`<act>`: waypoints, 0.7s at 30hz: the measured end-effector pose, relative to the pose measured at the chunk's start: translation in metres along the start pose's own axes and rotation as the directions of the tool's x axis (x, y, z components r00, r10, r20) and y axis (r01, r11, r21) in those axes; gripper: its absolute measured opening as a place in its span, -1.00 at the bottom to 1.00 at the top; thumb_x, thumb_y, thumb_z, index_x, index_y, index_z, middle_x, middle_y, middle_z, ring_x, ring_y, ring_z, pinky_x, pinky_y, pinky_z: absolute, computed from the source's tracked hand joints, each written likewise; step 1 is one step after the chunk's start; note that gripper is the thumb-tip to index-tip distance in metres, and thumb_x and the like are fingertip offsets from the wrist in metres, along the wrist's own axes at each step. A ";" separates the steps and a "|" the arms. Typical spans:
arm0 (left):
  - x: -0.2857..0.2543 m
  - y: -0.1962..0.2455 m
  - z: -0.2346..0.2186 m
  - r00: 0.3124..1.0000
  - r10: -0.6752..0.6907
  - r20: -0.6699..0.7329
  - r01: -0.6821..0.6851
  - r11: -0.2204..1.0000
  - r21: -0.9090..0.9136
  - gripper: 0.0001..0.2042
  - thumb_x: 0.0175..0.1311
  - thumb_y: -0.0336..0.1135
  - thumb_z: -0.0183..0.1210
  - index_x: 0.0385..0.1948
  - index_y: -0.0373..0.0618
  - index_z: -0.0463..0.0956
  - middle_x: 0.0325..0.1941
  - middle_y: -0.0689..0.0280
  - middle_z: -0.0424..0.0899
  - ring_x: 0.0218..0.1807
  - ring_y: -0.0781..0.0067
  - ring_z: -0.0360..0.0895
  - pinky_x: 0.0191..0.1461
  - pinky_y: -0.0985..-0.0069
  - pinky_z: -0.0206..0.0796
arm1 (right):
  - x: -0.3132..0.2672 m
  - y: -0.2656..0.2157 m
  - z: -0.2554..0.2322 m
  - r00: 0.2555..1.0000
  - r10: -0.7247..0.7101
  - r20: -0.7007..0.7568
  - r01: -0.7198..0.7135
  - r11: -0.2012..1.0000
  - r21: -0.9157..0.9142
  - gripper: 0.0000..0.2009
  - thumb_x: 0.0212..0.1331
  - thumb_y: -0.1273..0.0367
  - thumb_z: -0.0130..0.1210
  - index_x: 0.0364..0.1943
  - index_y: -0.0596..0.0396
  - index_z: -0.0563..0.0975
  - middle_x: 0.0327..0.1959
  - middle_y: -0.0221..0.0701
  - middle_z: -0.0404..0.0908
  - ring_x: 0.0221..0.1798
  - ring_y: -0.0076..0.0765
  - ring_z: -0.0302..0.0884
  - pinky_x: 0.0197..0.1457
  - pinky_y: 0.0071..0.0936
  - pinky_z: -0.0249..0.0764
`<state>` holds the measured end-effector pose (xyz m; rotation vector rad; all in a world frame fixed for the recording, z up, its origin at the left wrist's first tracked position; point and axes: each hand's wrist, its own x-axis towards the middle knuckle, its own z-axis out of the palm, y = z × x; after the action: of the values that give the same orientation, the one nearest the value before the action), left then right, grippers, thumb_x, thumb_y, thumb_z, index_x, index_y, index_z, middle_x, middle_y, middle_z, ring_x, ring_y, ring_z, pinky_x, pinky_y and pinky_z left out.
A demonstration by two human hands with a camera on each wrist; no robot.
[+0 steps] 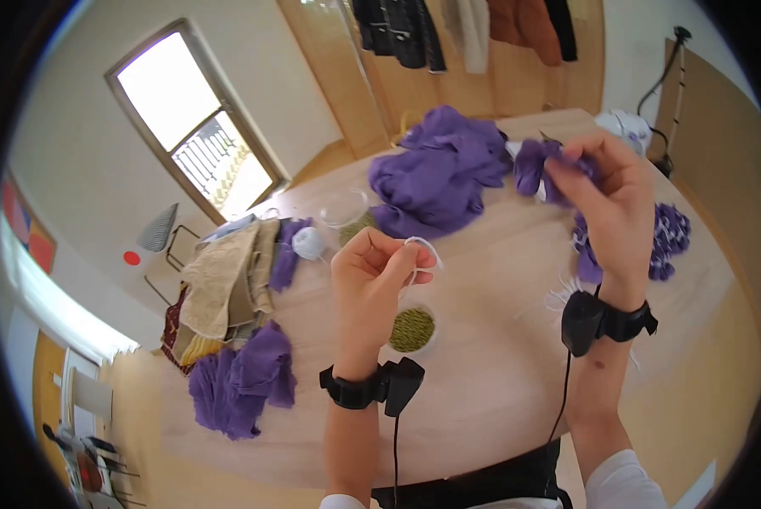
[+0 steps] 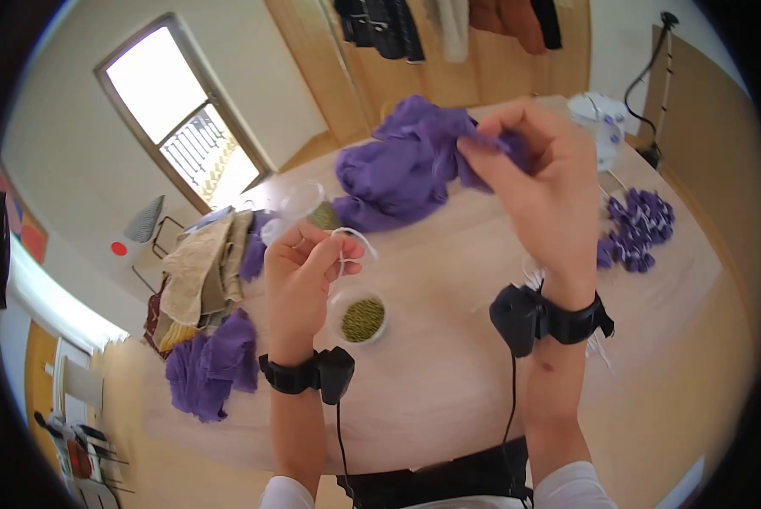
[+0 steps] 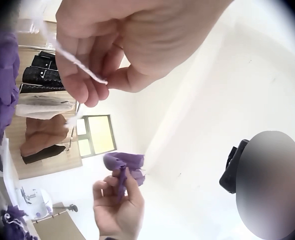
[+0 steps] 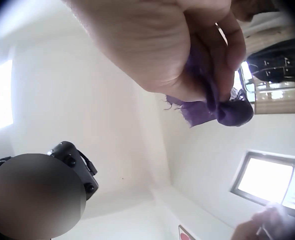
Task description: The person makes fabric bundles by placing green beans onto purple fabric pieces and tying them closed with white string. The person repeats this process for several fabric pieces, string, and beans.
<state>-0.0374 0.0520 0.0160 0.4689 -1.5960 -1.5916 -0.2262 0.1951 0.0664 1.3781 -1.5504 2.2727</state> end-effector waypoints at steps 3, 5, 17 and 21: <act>-0.001 -0.020 0.034 0.988 -0.102 0.112 0.099 0.995 0.029 -0.93 0.27 -0.52 0.19 -0.37 -0.28 0.47 -0.31 0.14 0.70 -0.29 0.43 0.67 -0.29 0.54 0.50 | 0.002 -0.009 -0.018 1.000 -0.007 -0.023 0.006 0.998 -0.062 -0.92 0.14 0.57 0.24 -0.35 0.23 0.55 -0.50 -0.56 0.57 -0.43 -0.76 0.42 -0.38 -0.75 0.28; -0.001 -0.037 0.063 0.957 -0.195 0.215 0.150 0.966 0.209 -0.92 0.25 -0.53 0.20 -0.37 -0.29 0.47 -0.29 0.15 0.71 -0.30 0.46 0.66 -0.28 0.60 0.46 | 0.001 -0.009 -0.026 0.999 -0.009 -0.038 0.004 0.992 -0.125 -0.91 0.12 0.54 0.26 -0.36 0.21 0.55 -0.54 -0.58 0.55 -0.47 -0.78 0.37 -0.41 -0.74 0.24; -0.017 -0.076 0.090 0.912 -0.206 0.354 0.095 0.947 0.307 -0.63 0.47 -0.28 0.01 0.20 -0.23 0.26 -0.16 0.12 0.70 -0.15 0.32 0.68 -0.08 0.45 0.46 | 0.005 0.006 -0.019 0.995 0.026 0.101 -0.018 0.996 -0.084 -0.90 0.11 0.50 0.26 -0.41 0.20 0.53 -0.59 -0.50 0.54 -0.52 -0.72 0.38 -0.45 -0.67 0.29; -0.002 -0.016 0.034 0.962 -0.225 0.157 0.197 0.965 0.174 -0.54 0.56 -0.06 -0.15 0.28 -0.22 0.22 -0.05 0.03 0.65 -0.13 0.19 0.71 -0.11 0.39 0.57 | 0.003 0.034 0.008 0.970 -0.007 0.244 0.074 0.961 -0.266 -0.86 -0.04 0.47 0.26 -0.38 0.19 0.56 -0.60 -0.27 0.52 -0.52 -0.25 0.49 -0.37 -0.41 0.41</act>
<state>-0.0667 0.0734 0.0044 0.6158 -1.8668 -1.7120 -0.2401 0.1703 0.0450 1.6331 -1.8036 1.8325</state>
